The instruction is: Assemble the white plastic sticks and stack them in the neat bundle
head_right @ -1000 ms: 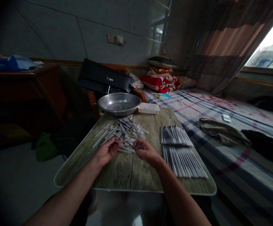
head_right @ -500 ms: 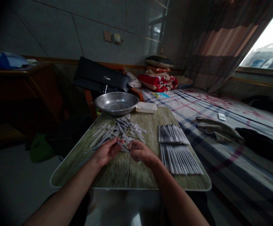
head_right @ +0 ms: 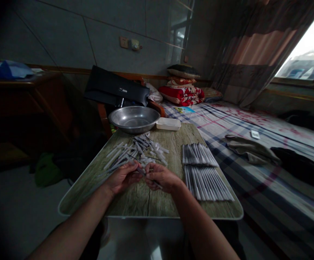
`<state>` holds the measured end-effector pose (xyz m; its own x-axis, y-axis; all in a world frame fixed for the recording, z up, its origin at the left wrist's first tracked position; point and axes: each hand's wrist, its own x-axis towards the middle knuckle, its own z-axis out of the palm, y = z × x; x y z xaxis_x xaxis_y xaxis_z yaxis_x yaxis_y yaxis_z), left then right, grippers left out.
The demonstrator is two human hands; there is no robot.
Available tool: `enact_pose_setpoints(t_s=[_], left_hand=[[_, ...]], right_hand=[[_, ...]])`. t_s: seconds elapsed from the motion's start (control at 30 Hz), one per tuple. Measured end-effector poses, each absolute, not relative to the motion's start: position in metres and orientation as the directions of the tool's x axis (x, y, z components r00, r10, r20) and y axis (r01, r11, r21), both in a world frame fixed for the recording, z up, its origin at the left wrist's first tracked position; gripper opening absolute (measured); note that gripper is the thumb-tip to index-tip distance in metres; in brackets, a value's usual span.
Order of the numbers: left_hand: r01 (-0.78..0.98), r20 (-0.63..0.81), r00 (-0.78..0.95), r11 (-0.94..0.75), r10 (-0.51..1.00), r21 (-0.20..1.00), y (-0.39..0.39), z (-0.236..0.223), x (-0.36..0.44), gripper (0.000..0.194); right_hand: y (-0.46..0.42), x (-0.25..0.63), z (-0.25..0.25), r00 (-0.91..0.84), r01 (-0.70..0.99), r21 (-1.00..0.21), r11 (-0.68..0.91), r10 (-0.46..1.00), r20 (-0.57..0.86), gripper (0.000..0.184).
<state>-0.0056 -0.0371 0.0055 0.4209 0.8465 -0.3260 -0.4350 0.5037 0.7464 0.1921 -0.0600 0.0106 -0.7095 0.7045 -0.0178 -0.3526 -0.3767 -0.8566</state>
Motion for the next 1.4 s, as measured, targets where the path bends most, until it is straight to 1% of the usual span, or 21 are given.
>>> enact_pose_setpoints(t_s=[0.07,0.1,0.13,0.2,0.27,0.33,0.4,0.47,0.5,0.53,0.6,0.63,0.7,0.8,0.93,1.07,1.13,1.23,1.3,1.4], left_hand=[[-0.470,-0.328,0.439,0.525,0.837,0.710,-0.039,0.006,-0.004,0.002],[-0.511,-0.338,0.434,0.537,0.835,0.671,-0.038,0.007,-0.004,0.006],[-0.564,-0.353,0.424,0.548,0.834,0.617,-0.037,0.008,-0.005,0.011],[-0.690,-0.390,0.396,0.549,0.831,0.471,-0.032,0.011,-0.010,0.023],[-0.806,-0.375,0.366,0.492,0.852,0.329,-0.026,0.014,-0.018,0.028],[-0.867,-0.337,0.343,0.433,0.877,0.244,-0.021,0.017,-0.025,0.031],[-0.893,-0.310,0.327,0.399,0.893,0.208,-0.018,0.018,-0.031,0.032],[-0.902,-0.310,0.310,0.381,0.899,0.202,-0.016,0.019,-0.033,0.033],[-0.905,-0.316,0.302,0.375,0.899,0.203,-0.015,0.019,-0.033,0.034],[-0.906,-0.322,0.294,0.369,0.900,0.205,-0.015,0.019,-0.032,0.035],[-0.911,-0.326,0.278,0.355,0.904,0.208,-0.015,0.020,-0.031,0.036],[-0.913,-0.325,0.271,0.348,0.906,0.210,-0.015,0.020,-0.031,0.037],[-0.917,-0.323,0.258,0.336,0.911,0.216,-0.014,0.021,-0.031,0.037],[-0.919,-0.331,0.240,0.323,0.913,0.226,-0.012,0.020,-0.033,0.036],[-0.919,-0.322,0.230,0.314,0.918,0.238,-0.010,0.017,-0.035,0.032],[-0.916,-0.309,0.232,0.314,0.922,0.250,-0.010,0.016,-0.036,0.030],[-0.919,-0.313,0.228,0.310,0.922,0.245,-0.010,0.017,-0.036,0.032],[-0.925,-0.328,0.215,0.299,0.920,0.233,-0.011,0.019,-0.035,0.035],[-0.927,-0.340,0.208,0.296,0.917,0.230,-0.011,0.020,-0.034,0.035],[-0.925,-0.350,0.206,0.298,0.914,0.234,-0.012,0.022,-0.033,0.035]], right_hand=[[-0.059,0.189,0.010,-0.655,-0.376,-0.854,-0.360,0.755,-0.030,0.033],[-0.059,0.187,0.011,-0.616,-0.391,-0.848,-0.358,0.786,-0.047,0.033],[-0.058,0.187,0.012,-0.574,-0.408,-0.840,-0.358,0.816,-0.069,0.034],[-0.056,0.187,0.013,-0.480,-0.440,-0.825,-0.353,0.870,-0.116,0.037],[-0.054,0.189,0.013,-0.385,-0.445,-0.836,-0.322,0.911,-0.147,0.038],[-0.051,0.192,0.008,-0.291,-0.380,-0.890,-0.253,0.946,-0.145,0.035],[-0.044,0.193,0.002,-0.223,-0.217,-0.962,-0.164,0.968,-0.114,0.028],[-0.034,0.192,-0.004,-0.173,0.028,-0.999,-0.031,0.984,-0.035,0.017],[-0.027,0.190,-0.006,-0.155,0.168,-0.985,0.049,0.988,0.023,0.010],[-0.021,0.188,-0.006,-0.145,0.311,-0.943,0.122,0.986,0.080,0.006],[-0.006,0.182,-0.005,-0.155,0.558,-0.800,0.220,0.975,0.159,0.014],[0.000,0.178,-0.003,-0.179,0.648,-0.722,0.244,0.970,0.167,0.018],[0.011,0.169,0.000,-0.238,0.760,-0.587,0.279,0.960,0.148,0.024],[0.023,0.158,0.001,-0.273,0.847,-0.437,0.304,0.953,0.133,0.027],[0.036,0.151,-0.003,-0.150,0.936,-0.299,0.186,0.978,0.142,0.033],[0.048,0.146,-0.003,-0.123,0.957,-0.251,0.146,0.987,0.105,0.036],[0.052,0.142,-0.001,-0.145,0.959,-0.231,0.164,0.985,0.099,0.034],[0.056,0.134,0.001,-0.193,0.965,-0.168,0.200,0.979,0.059,0.032],[0.057,0.131,0.001,-0.195,0.971,-0.134,0.199,0.980,0.045,0.031],[0.059,0.127,0.001,-0.203,0.971,-0.117,0.206,0.978,0.043,0.032]])
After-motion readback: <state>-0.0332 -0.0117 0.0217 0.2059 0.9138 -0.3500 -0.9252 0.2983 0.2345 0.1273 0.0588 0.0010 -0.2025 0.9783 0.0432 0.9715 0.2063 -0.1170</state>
